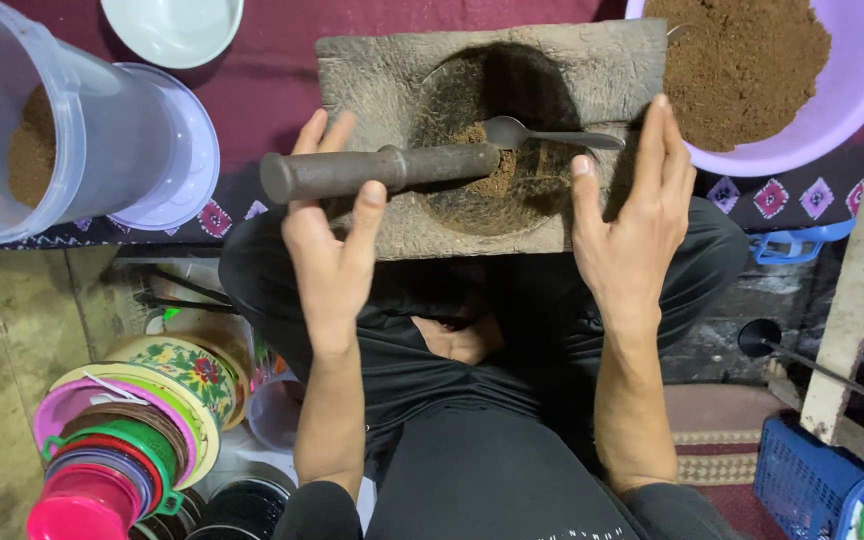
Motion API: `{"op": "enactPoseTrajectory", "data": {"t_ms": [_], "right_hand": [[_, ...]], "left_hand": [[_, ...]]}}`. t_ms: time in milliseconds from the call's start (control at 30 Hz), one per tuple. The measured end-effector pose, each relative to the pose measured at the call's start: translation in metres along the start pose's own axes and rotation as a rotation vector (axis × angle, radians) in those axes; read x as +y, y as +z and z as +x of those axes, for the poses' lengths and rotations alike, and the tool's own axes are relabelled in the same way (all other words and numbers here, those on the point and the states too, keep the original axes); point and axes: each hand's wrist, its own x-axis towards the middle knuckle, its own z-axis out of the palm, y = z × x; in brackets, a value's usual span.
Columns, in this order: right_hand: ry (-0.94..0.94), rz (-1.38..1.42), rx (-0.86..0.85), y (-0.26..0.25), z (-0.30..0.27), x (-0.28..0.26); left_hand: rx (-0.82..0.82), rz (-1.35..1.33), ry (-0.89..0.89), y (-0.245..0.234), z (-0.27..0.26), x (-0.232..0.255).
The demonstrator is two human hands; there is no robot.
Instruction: Grinding spices in a stone mortar using a wooden pestle and a spoon
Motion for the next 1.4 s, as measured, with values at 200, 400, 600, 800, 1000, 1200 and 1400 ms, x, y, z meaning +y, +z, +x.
{"op": "enactPoseTrajectory", "data": {"t_ms": [200, 400, 600, 800, 1000, 1200, 1400], "right_hand": [[-0.123, -0.045, -0.09, -0.009, 0.007, -0.002], [-0.343, -0.043, -0.036, -0.003, 0.031, -0.019], [-0.35, -0.019, 0.025, 0.004, 0.027, -0.012], [-0.38, 0.028, 0.044, 0.002, 0.025, -0.012], [-0.407, 0.01, -0.082, 0.005, 0.029, 0.0], [-0.578, -0.089, -0.402, -0.017, 0.04, -0.01], [-0.548, -0.066, -0.253, -0.03, 0.038, -0.01]], "left_hand": [[0.189, -0.338, -0.02, 0.013, 0.02, 0.016], [0.585, -0.783, -0.144, 0.052, 0.035, 0.012], [0.612, -0.889, -0.022, 0.063, 0.033, 0.013], [0.297, -1.062, 0.169, 0.034, 0.021, 0.022], [0.487, -1.16, 0.183, -0.015, 0.034, 0.031], [0.707, -1.24, 0.054, -0.025, 0.037, 0.0], [1.002, -1.099, -0.067, -0.012, 0.032, -0.001]]}}
